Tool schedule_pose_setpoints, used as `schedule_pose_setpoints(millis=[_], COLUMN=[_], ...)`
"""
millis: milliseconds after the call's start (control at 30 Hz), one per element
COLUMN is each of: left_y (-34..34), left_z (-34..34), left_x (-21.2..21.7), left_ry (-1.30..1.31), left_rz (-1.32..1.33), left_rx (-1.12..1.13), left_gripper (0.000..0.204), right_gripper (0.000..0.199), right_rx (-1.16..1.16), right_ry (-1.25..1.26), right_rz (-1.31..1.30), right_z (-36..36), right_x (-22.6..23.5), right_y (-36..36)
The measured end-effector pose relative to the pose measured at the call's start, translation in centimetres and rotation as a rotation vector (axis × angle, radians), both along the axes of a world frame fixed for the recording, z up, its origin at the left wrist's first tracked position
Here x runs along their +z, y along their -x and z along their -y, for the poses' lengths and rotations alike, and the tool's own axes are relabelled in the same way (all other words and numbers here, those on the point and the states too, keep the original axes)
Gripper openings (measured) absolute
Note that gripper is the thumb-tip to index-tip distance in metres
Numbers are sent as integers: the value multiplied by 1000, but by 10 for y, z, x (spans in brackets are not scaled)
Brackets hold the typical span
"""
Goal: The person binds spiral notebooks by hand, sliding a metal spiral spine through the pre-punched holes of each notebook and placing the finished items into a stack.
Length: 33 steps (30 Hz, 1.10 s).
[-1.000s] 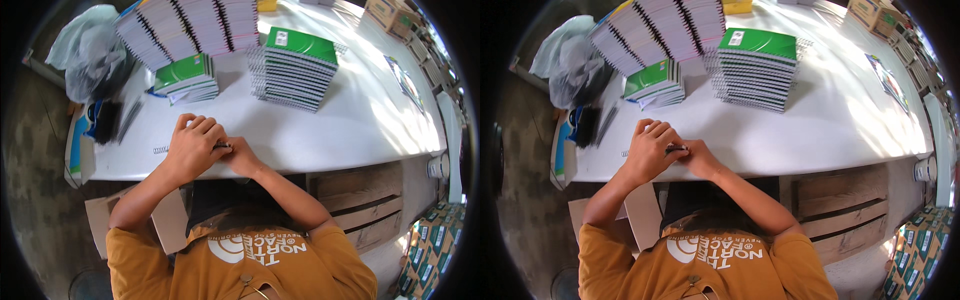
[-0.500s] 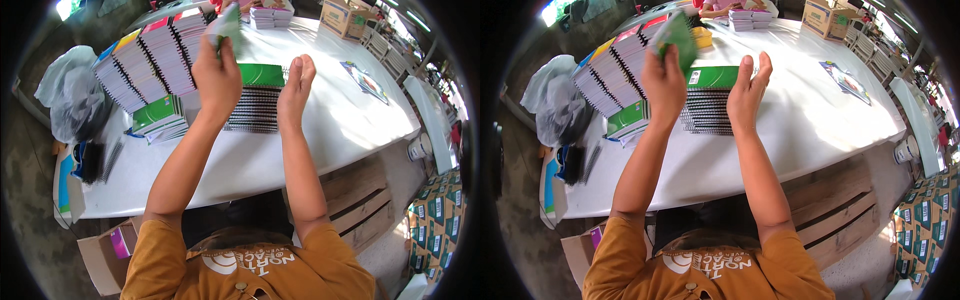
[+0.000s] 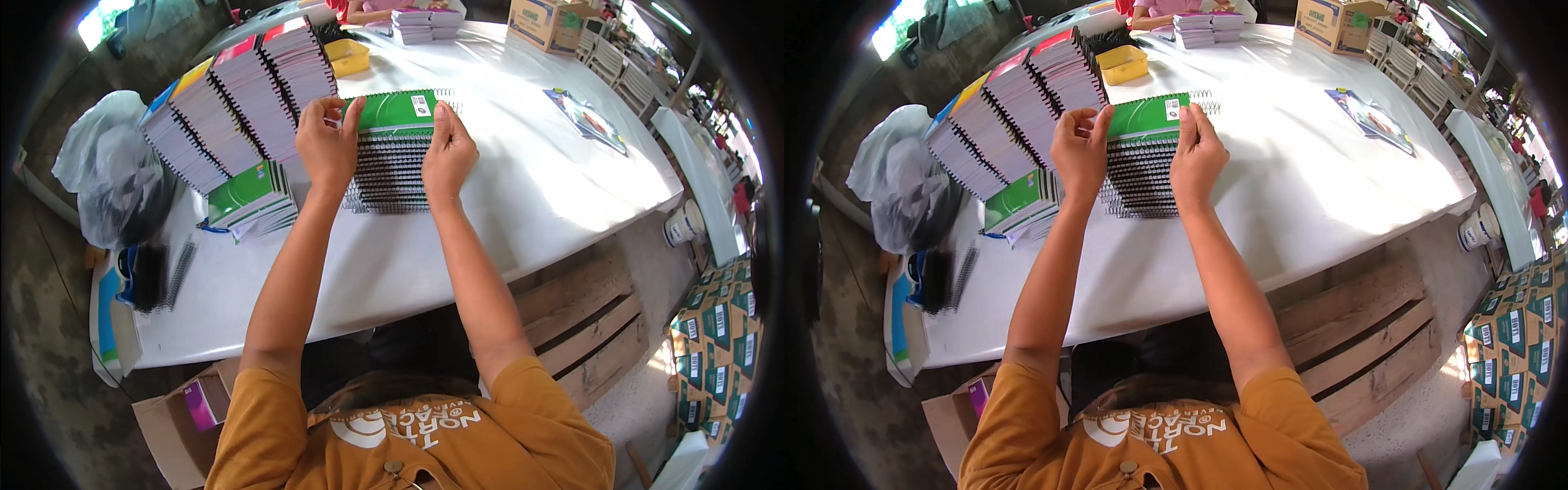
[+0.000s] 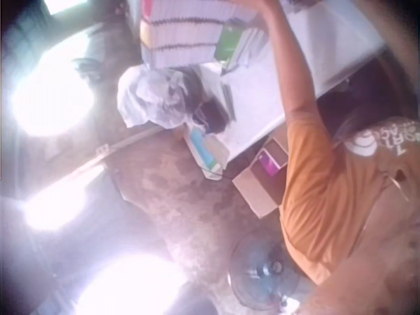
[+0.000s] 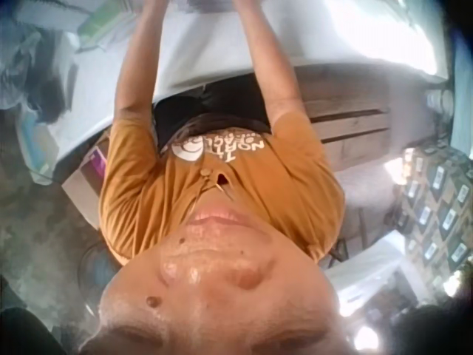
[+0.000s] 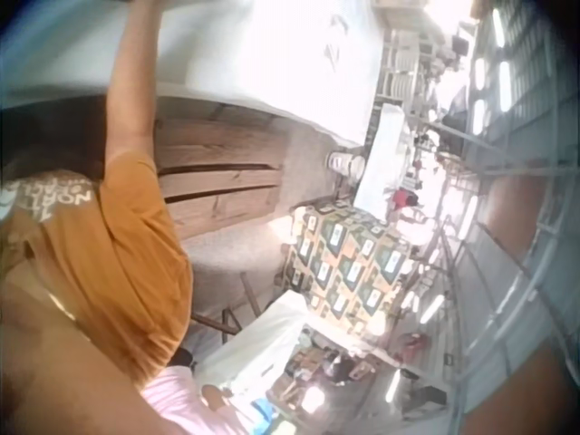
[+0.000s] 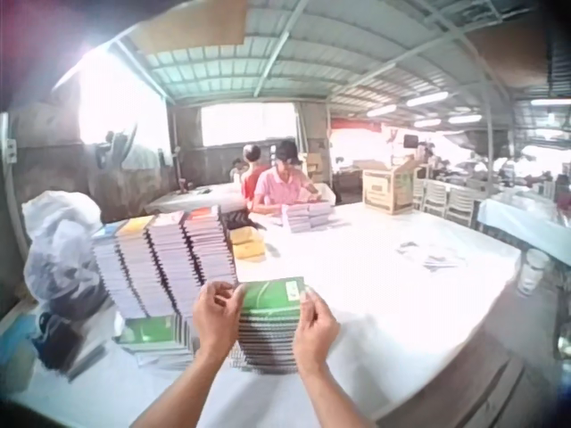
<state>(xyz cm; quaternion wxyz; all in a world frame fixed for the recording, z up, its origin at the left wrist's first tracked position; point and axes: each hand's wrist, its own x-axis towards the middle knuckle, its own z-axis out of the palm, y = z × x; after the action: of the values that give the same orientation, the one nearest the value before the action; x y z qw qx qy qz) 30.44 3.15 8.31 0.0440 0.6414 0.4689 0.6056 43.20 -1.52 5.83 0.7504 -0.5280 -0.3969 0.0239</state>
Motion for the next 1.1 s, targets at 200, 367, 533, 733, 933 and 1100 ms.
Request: schedule_pose_setpoints(millis=[200,367,533,733,933,1100], left_y=[2,3,41,196,168,192], left_z=[1,4,8,45,127,135], left_x=[1,-6,4,-47,-24,-28], left_ry=[-32,-18,-105,-158,274,349], left_rz=[60,-10,-143,-1090,-323,104], left_rx=[-51,-81,-33,352,195,-24], left_gripper=[33,29,23,30,22,32], right_gripper=[22,25,18,17,80,41], right_rx=[-80,-93,-255,493,824,995], right_ry=[-179,-191,-253,-251,-44,-203], right_rz=[72,59,272,0,849,407], right_z=[-12,-17,-4,54,69,51], right_x=[-12,-15,-10,-36,-51,-55], right_y=[-5,-4,-9,41,134,148])
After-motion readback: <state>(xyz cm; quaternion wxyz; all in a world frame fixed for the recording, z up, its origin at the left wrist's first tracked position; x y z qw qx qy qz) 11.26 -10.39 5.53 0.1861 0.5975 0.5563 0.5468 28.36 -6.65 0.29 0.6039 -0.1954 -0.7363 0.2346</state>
